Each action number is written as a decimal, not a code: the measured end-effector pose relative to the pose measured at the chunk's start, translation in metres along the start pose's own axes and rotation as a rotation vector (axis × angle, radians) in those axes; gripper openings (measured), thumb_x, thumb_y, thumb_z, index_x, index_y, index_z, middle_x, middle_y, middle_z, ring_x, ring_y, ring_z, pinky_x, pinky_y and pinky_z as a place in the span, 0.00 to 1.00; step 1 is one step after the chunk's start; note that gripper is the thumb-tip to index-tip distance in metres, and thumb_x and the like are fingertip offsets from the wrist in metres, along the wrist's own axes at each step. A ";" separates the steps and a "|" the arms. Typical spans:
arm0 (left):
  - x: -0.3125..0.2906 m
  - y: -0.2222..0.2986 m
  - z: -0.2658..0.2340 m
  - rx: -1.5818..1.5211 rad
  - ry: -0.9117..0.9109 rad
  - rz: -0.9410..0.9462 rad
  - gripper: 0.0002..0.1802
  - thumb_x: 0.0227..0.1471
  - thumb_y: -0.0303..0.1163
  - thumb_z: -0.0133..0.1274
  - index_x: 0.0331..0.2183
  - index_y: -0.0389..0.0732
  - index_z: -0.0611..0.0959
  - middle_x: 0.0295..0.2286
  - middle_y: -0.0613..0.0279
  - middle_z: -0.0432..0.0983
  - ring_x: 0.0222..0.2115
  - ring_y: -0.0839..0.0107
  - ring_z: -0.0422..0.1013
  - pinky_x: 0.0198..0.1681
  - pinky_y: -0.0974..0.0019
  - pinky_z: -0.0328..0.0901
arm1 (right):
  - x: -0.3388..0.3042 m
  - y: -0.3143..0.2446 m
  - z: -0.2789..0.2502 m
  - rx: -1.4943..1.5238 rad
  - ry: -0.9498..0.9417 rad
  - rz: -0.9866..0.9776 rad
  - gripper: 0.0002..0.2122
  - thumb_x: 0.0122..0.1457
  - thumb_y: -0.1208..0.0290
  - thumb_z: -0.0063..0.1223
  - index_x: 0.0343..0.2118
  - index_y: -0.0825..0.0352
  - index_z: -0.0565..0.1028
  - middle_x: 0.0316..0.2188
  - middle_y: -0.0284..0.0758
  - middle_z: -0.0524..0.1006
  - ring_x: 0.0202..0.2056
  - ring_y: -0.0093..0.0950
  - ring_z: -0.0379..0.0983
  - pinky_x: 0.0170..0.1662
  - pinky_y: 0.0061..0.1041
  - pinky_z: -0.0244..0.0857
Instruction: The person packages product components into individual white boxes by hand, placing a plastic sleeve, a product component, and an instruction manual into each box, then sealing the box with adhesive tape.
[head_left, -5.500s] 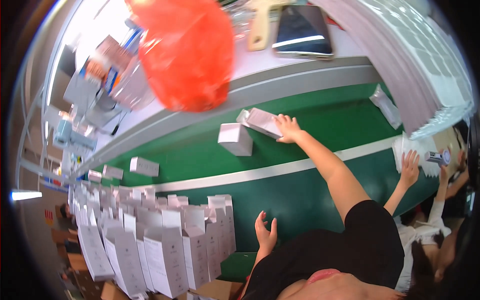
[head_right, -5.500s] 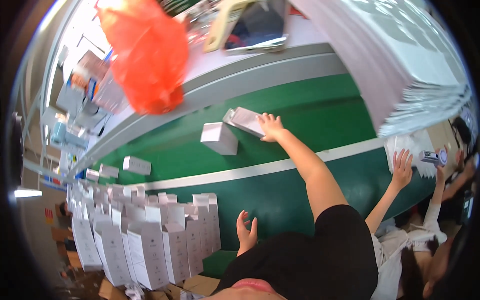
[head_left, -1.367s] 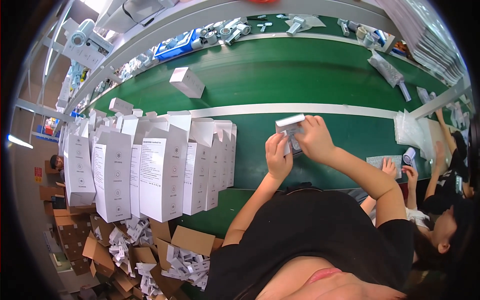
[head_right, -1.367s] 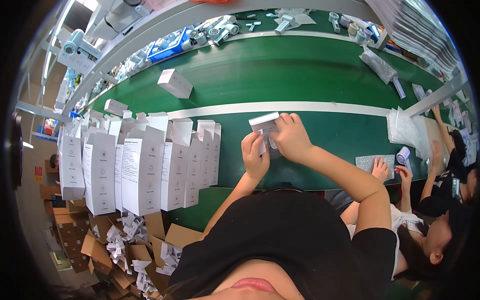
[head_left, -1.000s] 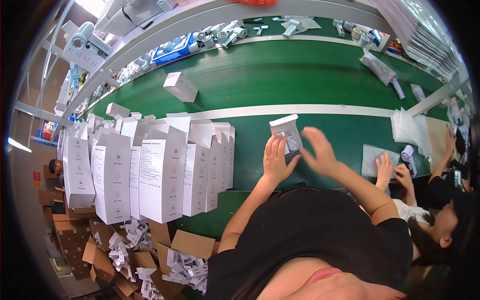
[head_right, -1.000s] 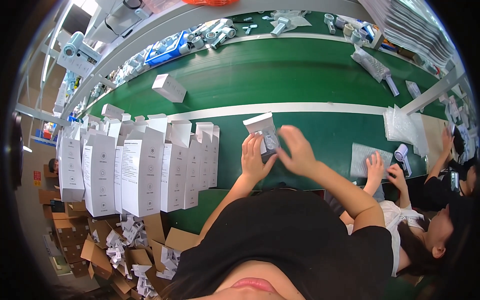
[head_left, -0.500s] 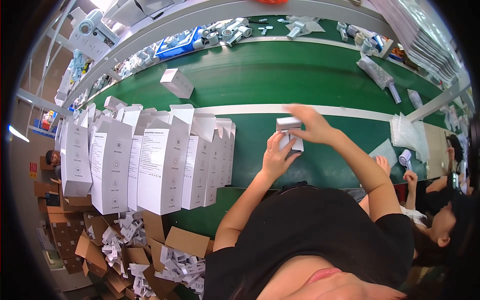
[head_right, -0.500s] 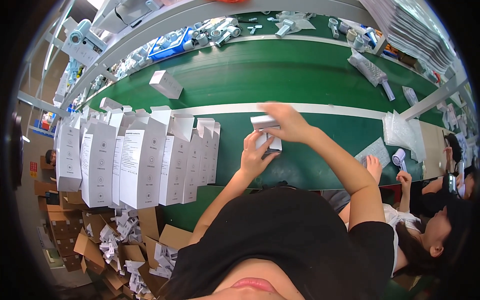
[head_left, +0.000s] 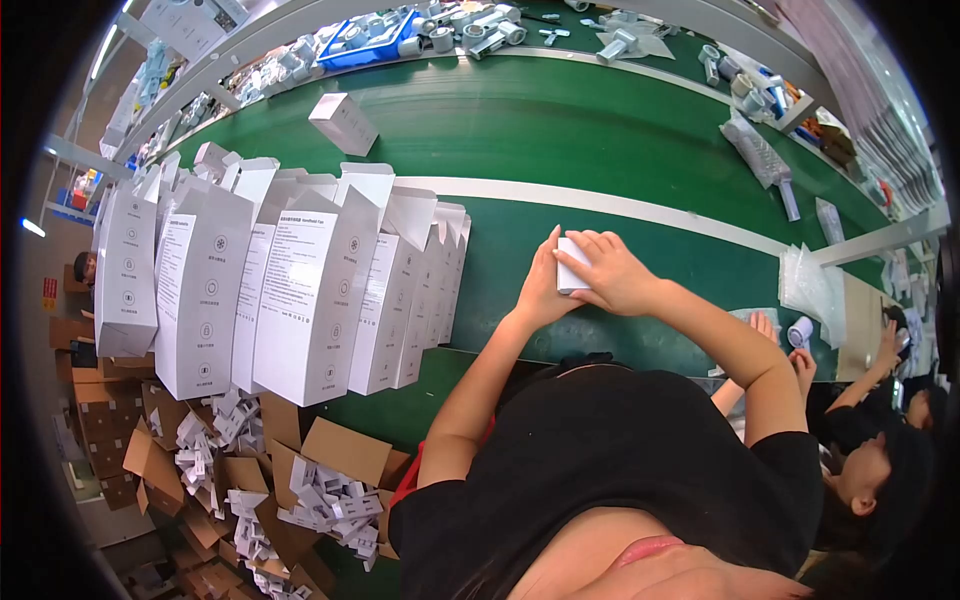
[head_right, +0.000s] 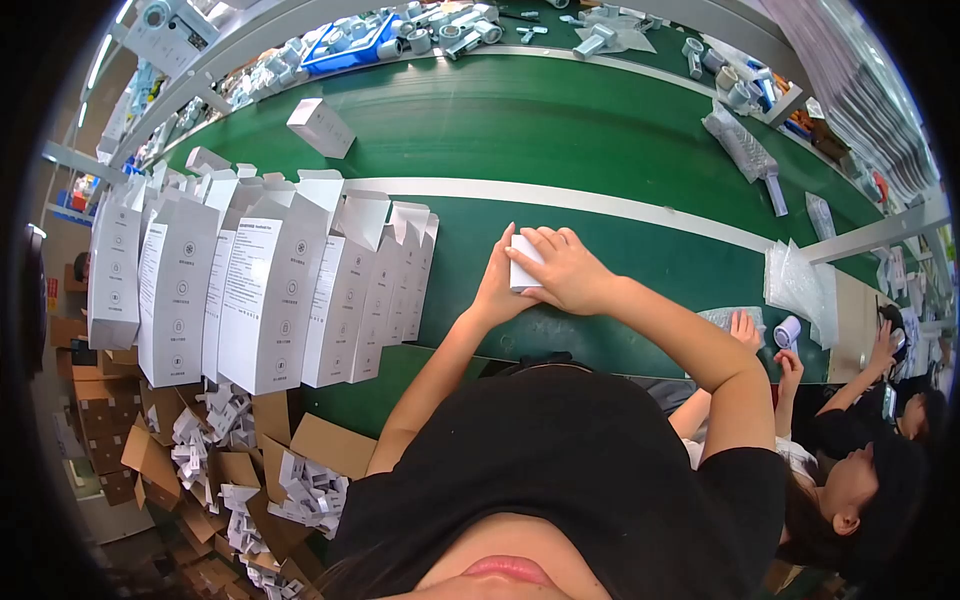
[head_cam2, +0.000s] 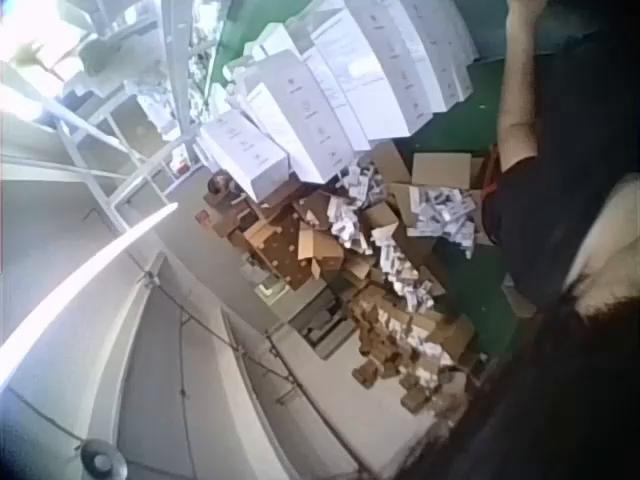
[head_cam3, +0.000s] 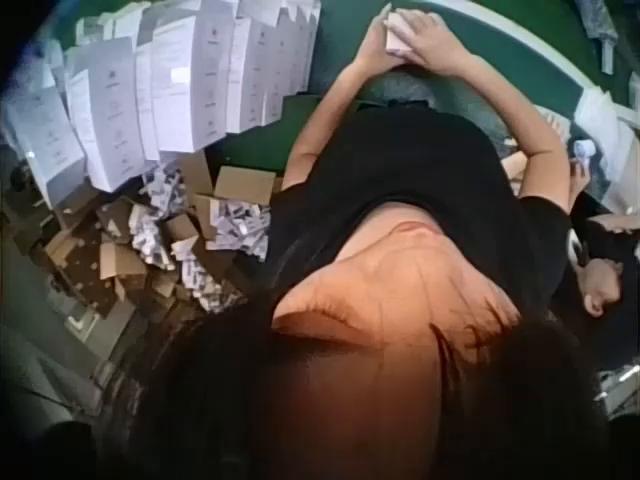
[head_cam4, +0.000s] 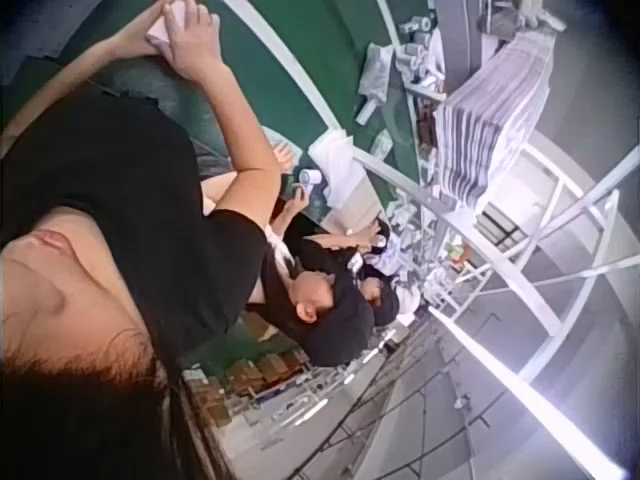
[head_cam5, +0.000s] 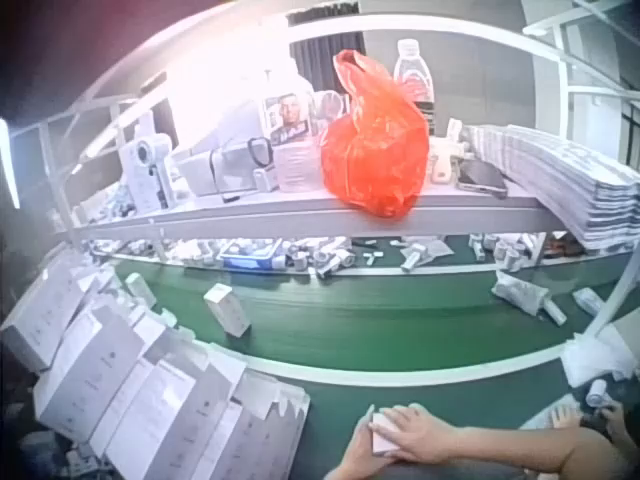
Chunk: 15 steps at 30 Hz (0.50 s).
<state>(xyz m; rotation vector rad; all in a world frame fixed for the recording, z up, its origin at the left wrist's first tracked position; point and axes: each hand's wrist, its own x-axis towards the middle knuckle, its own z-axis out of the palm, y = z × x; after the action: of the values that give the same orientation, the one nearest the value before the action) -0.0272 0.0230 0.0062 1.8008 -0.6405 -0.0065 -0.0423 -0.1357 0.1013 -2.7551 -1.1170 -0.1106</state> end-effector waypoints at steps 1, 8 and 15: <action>-0.002 0.000 -0.001 0.001 0.006 -0.009 0.60 0.23 0.33 0.68 0.55 0.33 0.50 0.52 0.46 0.53 0.49 0.53 0.59 0.50 0.59 0.59 | 0.003 0.002 -0.001 0.006 -0.004 -0.008 0.26 0.52 0.57 0.47 0.51 0.67 0.61 0.51 0.48 0.56 0.47 0.42 0.57 0.53 0.39 0.47; -0.003 0.000 0.002 0.142 0.031 0.020 0.58 0.26 0.33 0.68 0.55 0.33 0.50 0.52 0.45 0.53 0.49 0.54 0.59 0.50 0.59 0.58 | 0.003 0.002 -0.014 0.070 -0.141 -0.036 0.29 0.51 0.53 0.48 0.52 0.67 0.60 0.53 0.51 0.55 0.51 0.45 0.54 0.54 0.43 0.45; -0.001 0.009 -0.003 0.169 -0.012 0.009 0.58 0.27 0.33 0.67 0.55 0.33 0.50 0.51 0.45 0.54 0.49 0.54 0.58 0.51 0.59 0.58 | 0.003 0.000 -0.004 0.002 -0.031 -0.099 0.30 0.51 0.53 0.48 0.52 0.67 0.59 0.54 0.53 0.53 0.54 0.46 0.51 0.55 0.43 0.44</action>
<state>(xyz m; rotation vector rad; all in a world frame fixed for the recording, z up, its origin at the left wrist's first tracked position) -0.0303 0.0246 0.0148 1.9617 -0.6742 0.0447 -0.0402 -0.1344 0.1061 -2.7090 -1.2602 -0.0800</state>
